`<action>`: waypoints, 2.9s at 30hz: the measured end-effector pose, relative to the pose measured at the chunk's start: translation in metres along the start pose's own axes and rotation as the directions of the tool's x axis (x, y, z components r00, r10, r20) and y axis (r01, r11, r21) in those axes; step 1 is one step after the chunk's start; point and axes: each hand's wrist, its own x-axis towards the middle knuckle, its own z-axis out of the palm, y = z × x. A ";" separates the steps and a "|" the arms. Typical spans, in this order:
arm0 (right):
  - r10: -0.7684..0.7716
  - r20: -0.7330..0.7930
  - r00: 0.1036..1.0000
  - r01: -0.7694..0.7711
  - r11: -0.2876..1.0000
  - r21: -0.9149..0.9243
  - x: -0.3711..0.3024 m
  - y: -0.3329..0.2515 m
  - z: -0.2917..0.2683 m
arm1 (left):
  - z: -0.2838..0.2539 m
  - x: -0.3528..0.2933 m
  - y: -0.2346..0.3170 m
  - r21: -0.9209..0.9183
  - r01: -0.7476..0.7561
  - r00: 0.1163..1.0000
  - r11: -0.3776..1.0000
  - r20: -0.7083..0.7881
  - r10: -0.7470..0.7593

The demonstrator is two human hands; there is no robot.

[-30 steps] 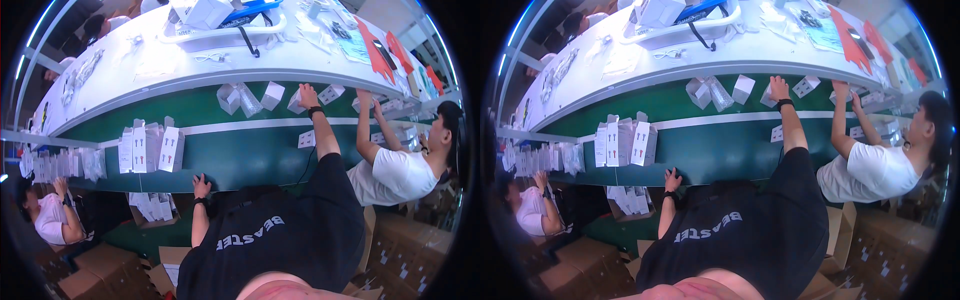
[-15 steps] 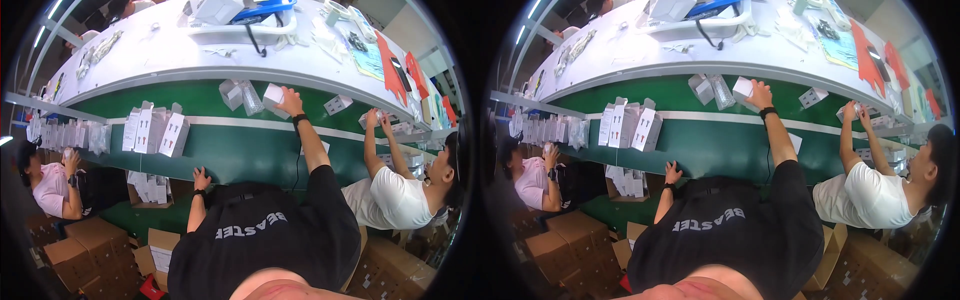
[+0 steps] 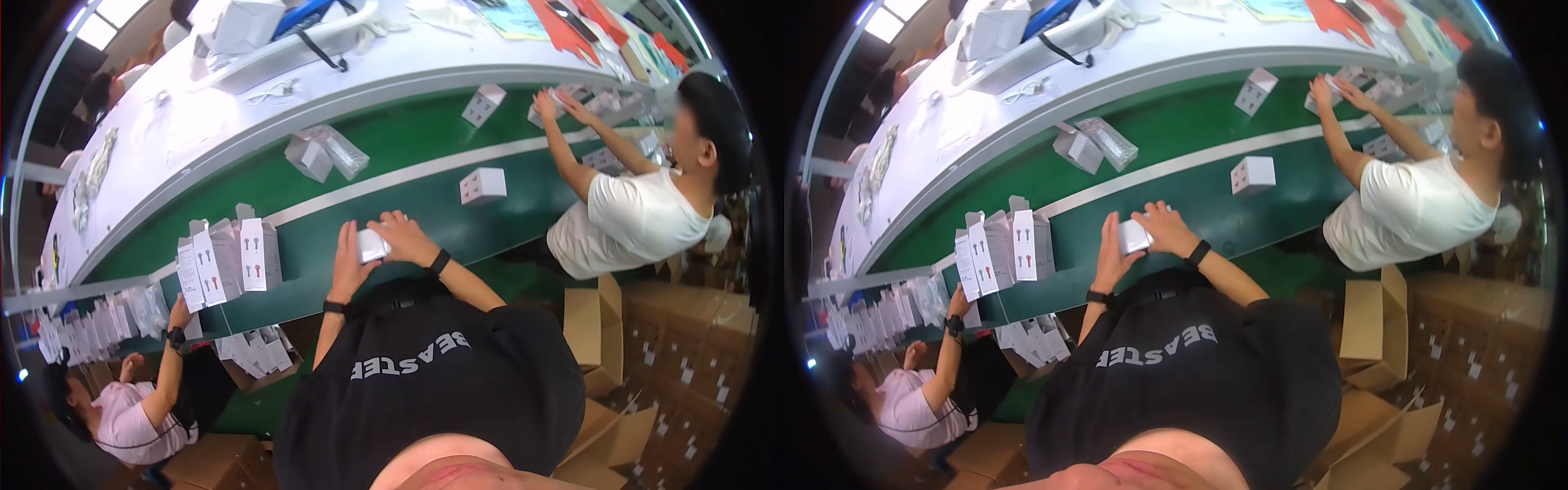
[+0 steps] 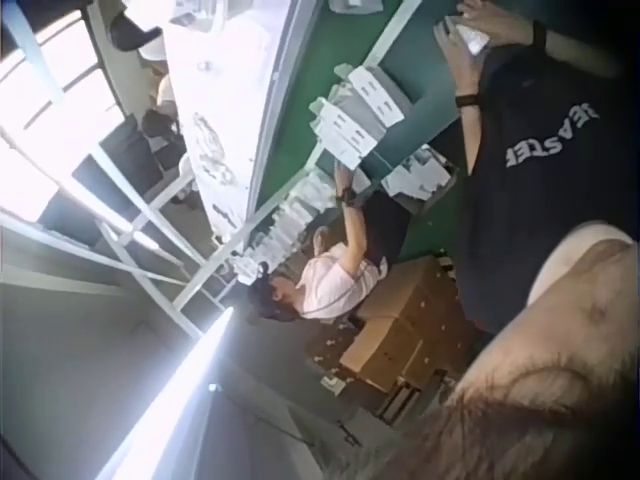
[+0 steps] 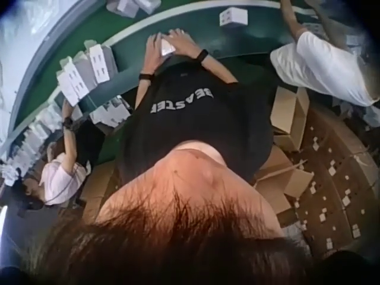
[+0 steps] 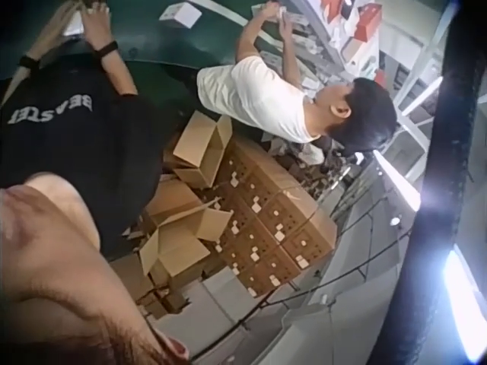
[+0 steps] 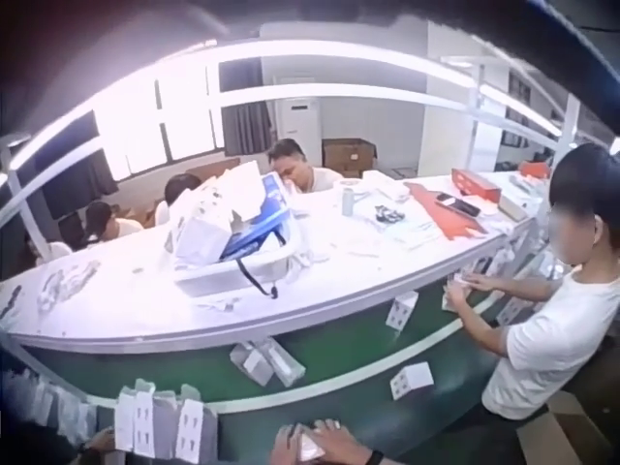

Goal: The person gathers white boxes from a conveyor belt, aligns them into a row, and places them into a cardboard box. They repeat this process and occasionally add individual boxes to fill gaps before moving the filled box aside.

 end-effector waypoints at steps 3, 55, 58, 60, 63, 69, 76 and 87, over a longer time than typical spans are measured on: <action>-0.011 0.026 1.000 0.010 1.000 0.012 -0.012 0.002 0.017 | 0.006 0.019 -0.004 0.174 -0.148 0.962 0.974 0.254 0.101; 0.236 -0.365 0.901 -0.395 0.795 -0.461 0.133 0.280 -0.108 | -0.013 0.063 -0.031 0.503 -0.075 0.996 0.861 0.000 0.087; 0.274 -0.332 0.903 -0.404 0.806 -0.433 0.128 0.321 -0.096 | -0.015 0.065 -0.030 0.525 -0.090 0.995 0.846 0.016 0.095; 0.277 -0.294 0.915 -0.385 0.817 -0.430 0.137 0.323 -0.092 | -0.016 0.062 -0.031 0.524 -0.067 0.997 0.849 -0.001 0.079; 0.347 -0.067 0.936 -0.316 0.738 -0.596 0.144 0.303 -0.107 | -0.017 0.061 -0.032 0.525 -0.052 0.998 0.850 -0.013 0.069; 0.480 -0.285 0.830 -0.547 0.799 -0.249 0.138 0.301 -0.090 | -0.017 0.061 -0.029 0.495 -0.064 0.997 0.866 0.003 0.072; 0.178 -0.282 0.943 -0.206 0.976 -0.074 0.045 0.177 -0.088 | -0.019 0.056 -0.033 0.491 -0.048 0.998 0.870 -0.021 0.067; 0.097 -0.099 0.990 -0.091 0.994 0.068 -0.018 0.064 -0.013 | -0.012 0.064 -0.032 0.477 -0.120 0.990 0.871 -0.006 0.140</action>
